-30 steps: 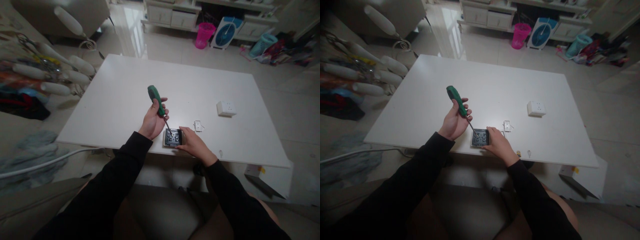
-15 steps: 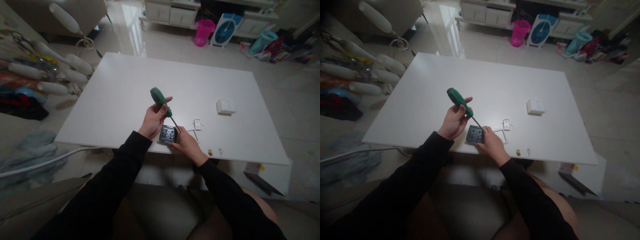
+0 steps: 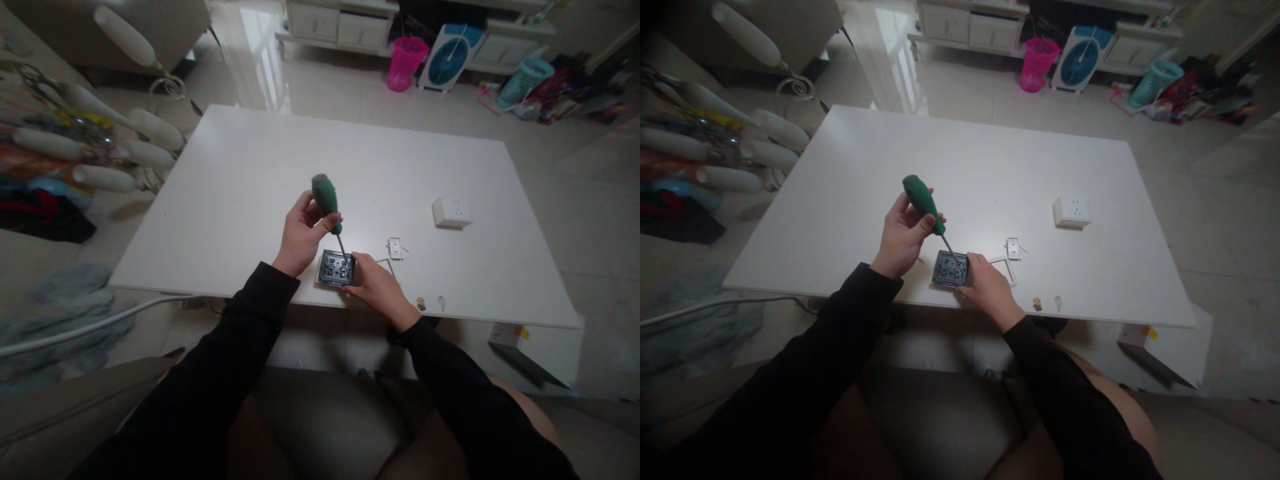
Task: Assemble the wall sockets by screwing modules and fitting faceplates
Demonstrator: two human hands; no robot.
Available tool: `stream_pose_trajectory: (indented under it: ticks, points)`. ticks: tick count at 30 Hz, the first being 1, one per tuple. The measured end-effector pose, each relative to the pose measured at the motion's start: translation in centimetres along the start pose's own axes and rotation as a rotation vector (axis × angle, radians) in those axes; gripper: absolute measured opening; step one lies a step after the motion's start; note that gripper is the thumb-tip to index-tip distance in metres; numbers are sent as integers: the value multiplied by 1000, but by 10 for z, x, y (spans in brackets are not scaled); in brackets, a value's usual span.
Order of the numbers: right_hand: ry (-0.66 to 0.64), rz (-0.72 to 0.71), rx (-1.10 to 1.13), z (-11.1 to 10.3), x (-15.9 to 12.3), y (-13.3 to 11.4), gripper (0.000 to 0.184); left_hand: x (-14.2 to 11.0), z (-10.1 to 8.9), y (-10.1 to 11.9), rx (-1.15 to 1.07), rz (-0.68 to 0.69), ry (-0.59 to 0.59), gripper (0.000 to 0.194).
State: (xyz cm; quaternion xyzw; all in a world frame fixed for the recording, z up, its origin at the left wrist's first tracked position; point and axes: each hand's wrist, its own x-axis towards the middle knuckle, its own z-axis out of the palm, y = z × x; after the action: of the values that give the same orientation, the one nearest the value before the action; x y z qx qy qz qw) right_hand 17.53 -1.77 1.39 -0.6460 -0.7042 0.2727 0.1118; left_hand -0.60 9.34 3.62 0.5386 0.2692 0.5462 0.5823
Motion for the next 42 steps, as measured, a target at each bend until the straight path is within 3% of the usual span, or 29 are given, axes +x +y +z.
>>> stream_pose_trajectory:
  ticks: [19,42]
  points:
    - [-12,0,18,-5,0,-4,70,-9,20,4,65,-58,-71,53]
    - [-25,6,6,-9,0,-8,68,-11,20,6,93,-75,-92,50]
